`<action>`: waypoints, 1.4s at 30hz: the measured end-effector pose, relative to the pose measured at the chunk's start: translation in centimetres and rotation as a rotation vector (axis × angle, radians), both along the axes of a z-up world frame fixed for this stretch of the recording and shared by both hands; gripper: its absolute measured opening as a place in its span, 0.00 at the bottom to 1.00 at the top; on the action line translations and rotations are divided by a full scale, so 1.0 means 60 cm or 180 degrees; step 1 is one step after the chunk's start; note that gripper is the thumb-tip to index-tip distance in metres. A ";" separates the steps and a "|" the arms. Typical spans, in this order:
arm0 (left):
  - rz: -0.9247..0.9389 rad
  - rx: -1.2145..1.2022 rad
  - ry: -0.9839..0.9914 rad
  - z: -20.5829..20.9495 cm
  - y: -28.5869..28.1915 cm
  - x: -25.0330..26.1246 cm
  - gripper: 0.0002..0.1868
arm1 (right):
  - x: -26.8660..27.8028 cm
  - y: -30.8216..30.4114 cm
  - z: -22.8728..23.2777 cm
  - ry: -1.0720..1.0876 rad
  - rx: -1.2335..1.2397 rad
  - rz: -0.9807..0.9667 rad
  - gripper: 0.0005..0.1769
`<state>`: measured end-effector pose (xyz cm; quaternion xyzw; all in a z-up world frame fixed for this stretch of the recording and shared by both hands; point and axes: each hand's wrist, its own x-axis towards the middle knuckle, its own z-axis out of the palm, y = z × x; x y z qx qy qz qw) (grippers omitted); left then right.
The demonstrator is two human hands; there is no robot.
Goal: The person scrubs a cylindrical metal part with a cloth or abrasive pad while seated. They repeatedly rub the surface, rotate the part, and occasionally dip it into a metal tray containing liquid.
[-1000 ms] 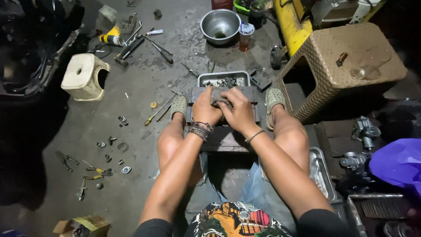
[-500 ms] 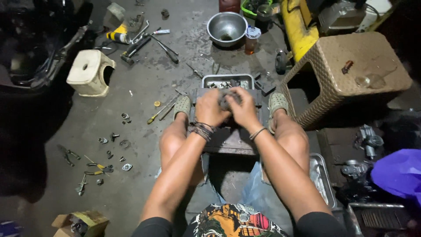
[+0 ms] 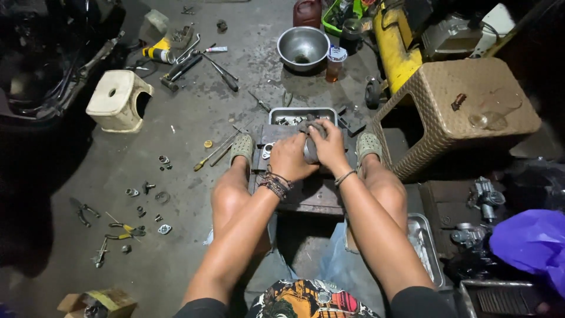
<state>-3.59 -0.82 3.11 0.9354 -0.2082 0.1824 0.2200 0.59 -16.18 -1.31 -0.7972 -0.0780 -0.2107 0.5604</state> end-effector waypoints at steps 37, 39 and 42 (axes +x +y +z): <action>0.0241 -0.0445 -0.0319 -0.067 -0.012 0.042 0.28 | -0.079 0.025 0.056 -0.0124 -0.0924 -0.0418 0.07; 0.0425 -0.0439 0.0261 -0.079 -0.002 0.060 0.25 | -0.093 0.043 0.056 -0.0177 -0.1263 -0.0195 0.11; 0.0293 -0.0591 0.0147 -0.072 0.001 0.059 0.22 | -0.090 0.044 0.060 -0.0134 -0.1071 0.0028 0.10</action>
